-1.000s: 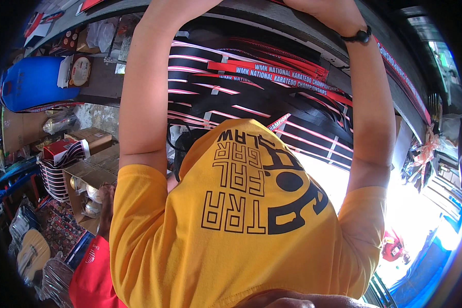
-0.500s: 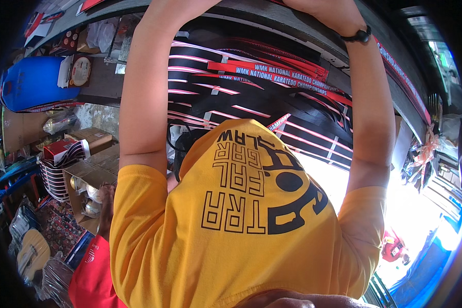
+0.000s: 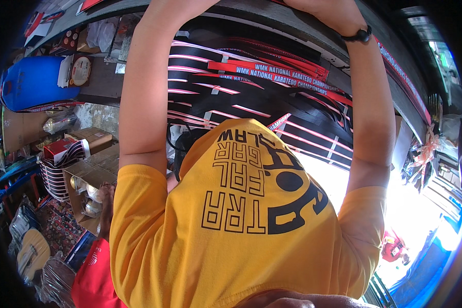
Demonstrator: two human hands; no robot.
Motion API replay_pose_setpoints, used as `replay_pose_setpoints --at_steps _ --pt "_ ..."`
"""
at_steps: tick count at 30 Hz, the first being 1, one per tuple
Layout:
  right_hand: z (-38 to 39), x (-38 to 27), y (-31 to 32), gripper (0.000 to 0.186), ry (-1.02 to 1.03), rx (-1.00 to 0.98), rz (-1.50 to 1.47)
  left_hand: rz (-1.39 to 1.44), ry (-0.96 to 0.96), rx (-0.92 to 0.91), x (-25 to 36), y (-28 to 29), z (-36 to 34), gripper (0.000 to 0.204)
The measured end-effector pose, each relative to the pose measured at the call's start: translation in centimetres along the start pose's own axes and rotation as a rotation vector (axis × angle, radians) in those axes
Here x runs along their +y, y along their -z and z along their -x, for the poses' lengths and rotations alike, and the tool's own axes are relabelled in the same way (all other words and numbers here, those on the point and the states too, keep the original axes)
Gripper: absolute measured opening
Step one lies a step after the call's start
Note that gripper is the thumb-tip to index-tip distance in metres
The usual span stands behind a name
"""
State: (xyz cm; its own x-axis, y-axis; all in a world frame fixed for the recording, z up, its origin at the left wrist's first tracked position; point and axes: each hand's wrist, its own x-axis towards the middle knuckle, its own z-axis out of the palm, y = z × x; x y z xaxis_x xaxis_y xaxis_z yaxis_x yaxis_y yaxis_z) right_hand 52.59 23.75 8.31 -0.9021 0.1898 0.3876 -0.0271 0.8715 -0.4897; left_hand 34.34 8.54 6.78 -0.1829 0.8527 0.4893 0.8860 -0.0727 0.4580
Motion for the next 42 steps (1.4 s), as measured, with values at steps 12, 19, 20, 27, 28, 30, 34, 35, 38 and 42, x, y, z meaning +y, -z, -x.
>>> replay_pose_setpoints --at_steps 12,19,20,27,28,30,34,35,38,42 --pt "0.0 0.2 0.0 0.021 0.026 0.005 0.0 0.024 -0.014 -0.045 -0.2 0.2 0.0 0.031" --pt "0.0 0.1 0.1 0.021 0.006 0.0 -0.008 0.012 -0.03 -0.032 0.0 0.3 0.1 0.031" --pt "0.0 0.1 0.1 0.021 0.008 -0.002 -0.009 0.014 -0.03 -0.034 0.0 0.2 0.0 0.03" --pt "-0.1 -0.3 0.0 0.02 0.002 0.003 -0.016 -0.006 -0.057 -0.009 0.1 0.2 -0.1 0.028" --pt "0.0 -0.2 0.1 0.02 -0.01 0.001 -0.022 -0.014 -0.078 0.004 0.1 0.2 -0.1 0.028" --pt "0.2 0.3 0.1 0.019 -0.002 -0.001 -0.024 0.011 -0.038 -0.01 0.0 0.1 0.1 0.028" --pt "0.6 1.8 0.1 0.022 0.047 -0.086 -0.044 0.051 0.035 -0.069 -1.1 -0.5 0.3 0.026" --pt "0.2 2.0 -0.1 0.024 0.024 -0.14 -0.041 -0.081 -0.173 0.05 -1.4 -0.9 0.2 0.028" --pt "0.1 1.5 -0.1 0.032 0.147 -0.054 0.113 -0.003 -0.086 -0.024 -2.1 -1.8 0.3 0.027" --pt "0.4 0.5 -0.6 0.064 -0.18 -0.042 -0.025 -0.091 -0.188 0.03 -2.4 -2.4 0.3 0.029"
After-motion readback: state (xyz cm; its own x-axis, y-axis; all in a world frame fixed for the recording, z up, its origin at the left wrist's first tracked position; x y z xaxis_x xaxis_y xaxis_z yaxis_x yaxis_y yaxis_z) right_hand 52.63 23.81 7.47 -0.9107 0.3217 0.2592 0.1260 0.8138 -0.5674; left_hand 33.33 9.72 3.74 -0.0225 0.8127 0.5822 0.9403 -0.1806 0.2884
